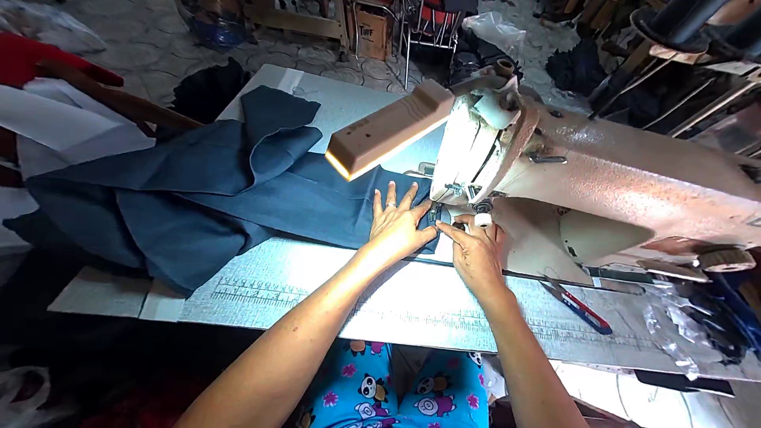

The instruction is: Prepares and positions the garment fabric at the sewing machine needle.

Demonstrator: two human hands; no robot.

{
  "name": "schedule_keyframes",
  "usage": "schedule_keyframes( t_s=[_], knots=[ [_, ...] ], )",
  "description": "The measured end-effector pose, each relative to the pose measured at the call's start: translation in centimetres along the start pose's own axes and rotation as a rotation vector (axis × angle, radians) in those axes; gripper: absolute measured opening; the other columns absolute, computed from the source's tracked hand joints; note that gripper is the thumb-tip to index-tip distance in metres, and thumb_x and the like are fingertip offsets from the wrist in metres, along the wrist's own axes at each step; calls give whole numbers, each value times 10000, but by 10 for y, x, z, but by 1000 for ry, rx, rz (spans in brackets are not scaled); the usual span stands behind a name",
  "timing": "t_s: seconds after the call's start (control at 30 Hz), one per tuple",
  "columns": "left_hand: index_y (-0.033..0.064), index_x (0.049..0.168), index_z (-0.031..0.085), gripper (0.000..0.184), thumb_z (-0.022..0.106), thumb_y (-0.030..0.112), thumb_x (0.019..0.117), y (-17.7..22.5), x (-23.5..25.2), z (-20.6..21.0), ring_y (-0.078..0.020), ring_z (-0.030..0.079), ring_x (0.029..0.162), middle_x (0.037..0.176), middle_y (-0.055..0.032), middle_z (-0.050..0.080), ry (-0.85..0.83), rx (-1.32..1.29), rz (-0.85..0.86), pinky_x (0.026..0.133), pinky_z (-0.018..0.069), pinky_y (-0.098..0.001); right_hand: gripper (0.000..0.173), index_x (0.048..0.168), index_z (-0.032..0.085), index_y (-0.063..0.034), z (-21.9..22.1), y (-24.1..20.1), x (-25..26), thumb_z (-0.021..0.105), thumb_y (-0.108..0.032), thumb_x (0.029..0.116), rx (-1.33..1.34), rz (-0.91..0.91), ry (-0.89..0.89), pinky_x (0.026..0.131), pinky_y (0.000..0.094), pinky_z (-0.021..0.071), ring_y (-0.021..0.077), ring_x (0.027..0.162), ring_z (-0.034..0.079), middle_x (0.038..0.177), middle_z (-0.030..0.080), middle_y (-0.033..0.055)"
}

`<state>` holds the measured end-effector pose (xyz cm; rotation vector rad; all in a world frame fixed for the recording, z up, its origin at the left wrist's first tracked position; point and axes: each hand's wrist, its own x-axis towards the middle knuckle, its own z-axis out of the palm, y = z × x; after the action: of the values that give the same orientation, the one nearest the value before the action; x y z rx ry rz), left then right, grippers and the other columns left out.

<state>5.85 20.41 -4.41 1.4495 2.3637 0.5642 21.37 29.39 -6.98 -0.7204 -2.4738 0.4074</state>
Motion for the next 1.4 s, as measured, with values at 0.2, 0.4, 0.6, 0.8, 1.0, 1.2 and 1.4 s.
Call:
schedule_keyframes(
  t_s=[0.2, 0.4, 0.6, 0.8, 1.0, 1.2, 1.4],
  knots=[
    [234, 1494, 555, 543, 542, 497, 1019, -1, 2, -2, -448, 76, 1572, 1684, -97, 291, -17, -2, 0, 1193, -40, -702, 461, 1181, 798, -274, -1, 0, 1, 544, 23, 938, -8, 16, -20, 1011, 652, 343, 448, 1210, 561, 1209, 690, 195],
    [243, 1544, 485, 603, 562, 512, 1011, -4, 11, -7, -452, 60, 1573, 1692, -111, 264, -41, 6, 5, 1196, -55, -698, 371, 1203, 783, -151, -2, -2, 3, 518, -42, 967, 36, 123, -4, 1050, 663, 340, 459, 1248, 554, 1258, 679, 205],
    [68, 1389, 632, 500, 644, 344, 973, -28, 7, -18, -385, 462, 1424, 1482, -214, 543, 273, -427, 241, 1165, 312, -628, 252, 1083, 786, -3, -2, 1, -1, 597, -80, 935, 320, 32, 188, 995, 528, 476, 360, 1120, 651, 1098, 740, 185],
    [-9, 1060, 763, 242, 696, 207, 974, -61, 5, -21, -418, 595, 1240, 1211, -213, 703, 324, -130, 173, 1014, 414, -623, 345, 1145, 777, -35, 5, -19, -2, 719, -285, 915, 238, 17, 55, 950, 575, 459, 337, 1068, 667, 1104, 743, 151],
    [-10, 977, 759, 242, 592, 163, 1002, -68, -20, -16, -352, 676, 1183, 1131, -163, 752, 524, -213, 415, 1052, 438, -609, 127, 936, 771, 11, 3, -20, 1, 685, -65, 884, 393, 106, 57, 984, 513, 467, 291, 1152, 628, 1171, 700, 171],
    [61, 899, 736, 261, 555, 204, 1020, -61, -98, -15, -210, 672, 794, 776, -66, 678, 495, -12, 656, 939, 491, -471, 204, 965, 769, -14, -9, -25, -14, 705, -152, 830, 619, 81, -85, 1016, 431, 458, 209, 1213, 573, 1242, 672, 102],
    [79, 1208, 744, 335, 495, 207, 1026, -28, -74, -15, -278, 640, 1238, 1298, -87, 702, 365, -151, 640, 1010, 504, -501, 243, 978, 771, -6, 1, -45, -38, 603, -179, 947, 337, 27, -4, 869, 538, 448, 252, 894, 686, 936, 757, 100]
  ],
)
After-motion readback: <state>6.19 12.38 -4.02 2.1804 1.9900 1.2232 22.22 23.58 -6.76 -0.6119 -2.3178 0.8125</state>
